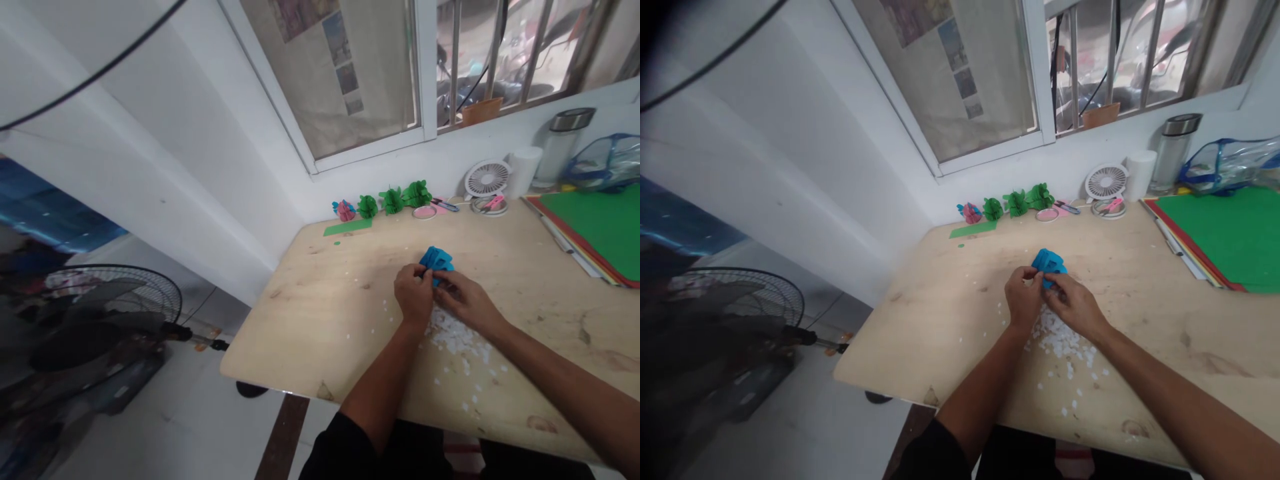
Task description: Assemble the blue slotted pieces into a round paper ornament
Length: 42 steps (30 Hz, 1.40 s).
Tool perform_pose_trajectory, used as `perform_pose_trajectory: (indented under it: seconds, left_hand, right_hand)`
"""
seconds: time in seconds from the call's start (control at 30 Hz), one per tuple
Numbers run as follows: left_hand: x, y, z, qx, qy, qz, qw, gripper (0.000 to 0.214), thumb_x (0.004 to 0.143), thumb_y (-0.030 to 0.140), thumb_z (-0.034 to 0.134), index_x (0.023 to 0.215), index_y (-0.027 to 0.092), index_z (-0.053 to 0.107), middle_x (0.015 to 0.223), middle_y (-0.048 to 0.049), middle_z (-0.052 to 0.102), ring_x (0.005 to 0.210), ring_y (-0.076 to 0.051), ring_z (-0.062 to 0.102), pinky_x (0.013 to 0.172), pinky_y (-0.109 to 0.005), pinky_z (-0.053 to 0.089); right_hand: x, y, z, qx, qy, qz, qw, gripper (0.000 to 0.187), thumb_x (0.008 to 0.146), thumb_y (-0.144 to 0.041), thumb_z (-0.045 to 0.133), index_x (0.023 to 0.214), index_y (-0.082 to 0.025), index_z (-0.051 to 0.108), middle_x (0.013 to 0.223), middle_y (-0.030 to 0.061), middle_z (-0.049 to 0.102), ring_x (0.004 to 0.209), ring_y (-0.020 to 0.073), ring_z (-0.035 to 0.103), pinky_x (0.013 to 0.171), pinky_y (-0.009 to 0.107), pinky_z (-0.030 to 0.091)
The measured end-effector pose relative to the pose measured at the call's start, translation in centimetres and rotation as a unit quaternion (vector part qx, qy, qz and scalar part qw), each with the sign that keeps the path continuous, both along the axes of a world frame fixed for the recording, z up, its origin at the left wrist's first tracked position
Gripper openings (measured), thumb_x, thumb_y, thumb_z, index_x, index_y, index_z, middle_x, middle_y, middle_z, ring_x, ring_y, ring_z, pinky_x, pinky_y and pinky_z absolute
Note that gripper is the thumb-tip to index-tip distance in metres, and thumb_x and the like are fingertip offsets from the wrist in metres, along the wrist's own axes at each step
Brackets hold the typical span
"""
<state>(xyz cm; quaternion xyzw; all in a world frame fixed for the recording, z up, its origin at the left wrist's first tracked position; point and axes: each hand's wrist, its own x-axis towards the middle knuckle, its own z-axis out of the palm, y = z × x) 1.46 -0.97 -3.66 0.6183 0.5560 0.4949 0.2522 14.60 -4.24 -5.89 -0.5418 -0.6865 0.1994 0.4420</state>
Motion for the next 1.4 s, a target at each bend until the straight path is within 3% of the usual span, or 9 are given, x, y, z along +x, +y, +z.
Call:
perform_pose_trajectory:
  seconds: [0.27, 0.43, 0.6, 0.77, 0.93, 1.07, 1.4]
  left_hand:
    - [0.0, 0.4, -0.7, 0.060, 0.037, 0.020, 0.997, 0.009, 0.076, 0.011, 0.066, 0.075, 0.020, 0.064, 0.082, -0.0037, 0.068, 0.087, -0.020, 0.063, 0.086, -0.035, 0.048]
    - [-0.4, 0.8, -1.0, 0.082, 0.027, 0.007, 0.996, 0.008, 0.075, 0.012, 0.066, 0.073, 0.019, 0.062, 0.079, -0.0038, 0.067, 0.084, -0.020, 0.064, 0.083, -0.035, 0.050]
    - [-1.1, 0.8, -0.7, 0.093, -0.001, -0.031, 0.995, 0.006, 0.076, 0.016, 0.066, 0.075, 0.020, 0.061, 0.078, -0.0028, 0.068, 0.083, -0.019, 0.065, 0.083, -0.033, 0.051]
    - [-1.6, 0.6, -0.1, 0.102, -0.031, -0.076, 0.991, 0.003, 0.077, 0.019, 0.065, 0.076, 0.020, 0.063, 0.080, -0.0029, 0.069, 0.082, -0.017, 0.066, 0.083, -0.032, 0.053]
    - [-1.7, 0.6, -0.2, 0.094, -0.038, -0.091, 0.991, 0.003, 0.077, 0.018, 0.065, 0.077, 0.019, 0.063, 0.080, -0.0027, 0.068, 0.081, -0.017, 0.065, 0.082, -0.032, 0.053]
    - [-1.6, 0.8, -0.5, 0.095, -0.008, -0.090, 0.991, 0.002, 0.079, 0.019, 0.065, 0.079, 0.019, 0.063, 0.082, -0.0043, 0.069, 0.082, -0.018, 0.064, 0.083, -0.034, 0.053]
    - [-1.3, 0.5, -0.8, 0.112, 0.022, -0.087, 0.990, 0.004, 0.082, 0.019, 0.063, 0.084, 0.020, 0.066, 0.086, -0.0059, 0.071, 0.086, -0.019, 0.065, 0.087, -0.036, 0.053]
  right_hand:
    - [-0.5, -0.2, 0.3, 0.005, 0.015, -0.012, 1.000, 0.031, 0.085, -0.036, 0.057, 0.110, -0.023, 0.069, 0.101, 0.0086, 0.076, 0.086, 0.0243, 0.072, 0.077, 0.040, 0.058]
    - [0.1, -0.5, 1.3, 0.031, 0.032, -0.109, 0.993, 0.026, 0.086, -0.037, 0.055, 0.100, -0.023, 0.071, 0.096, 0.0082, 0.076, 0.081, 0.0234, 0.071, 0.078, 0.040, 0.058]
    - [1.3, -0.3, 2.1, 0.052, 0.054, -0.178, 0.981, 0.032, 0.086, -0.044, 0.057, 0.104, -0.021, 0.070, 0.098, 0.0098, 0.074, 0.083, 0.0235, 0.068, 0.077, 0.040, 0.057]
    - [1.6, -0.1, 2.4, 0.010, 0.110, -0.150, 0.983, 0.035, 0.081, -0.048, 0.064, 0.102, -0.021, 0.070, 0.095, 0.0091, 0.075, 0.080, 0.0231, 0.069, 0.074, 0.039, 0.057]
    - [1.5, -0.2, 2.4, -0.002, 0.141, -0.154, 0.978, 0.025, 0.077, -0.044, 0.066, 0.088, -0.022, 0.070, 0.079, 0.0050, 0.074, 0.070, 0.0203, 0.067, 0.066, 0.034, 0.056]
    - [1.4, -0.3, 2.2, -0.010, 0.123, -0.169, 0.978, 0.021, 0.077, -0.043, 0.065, 0.083, -0.022, 0.068, 0.072, 0.0025, 0.070, 0.066, 0.0192, 0.065, 0.063, 0.032, 0.054]
    - [1.2, -0.6, 2.4, 0.039, 0.030, -0.178, 0.983, 0.019, 0.081, -0.042, 0.060, 0.087, -0.025, 0.066, 0.078, 0.0037, 0.070, 0.074, 0.0219, 0.066, 0.070, 0.035, 0.054]
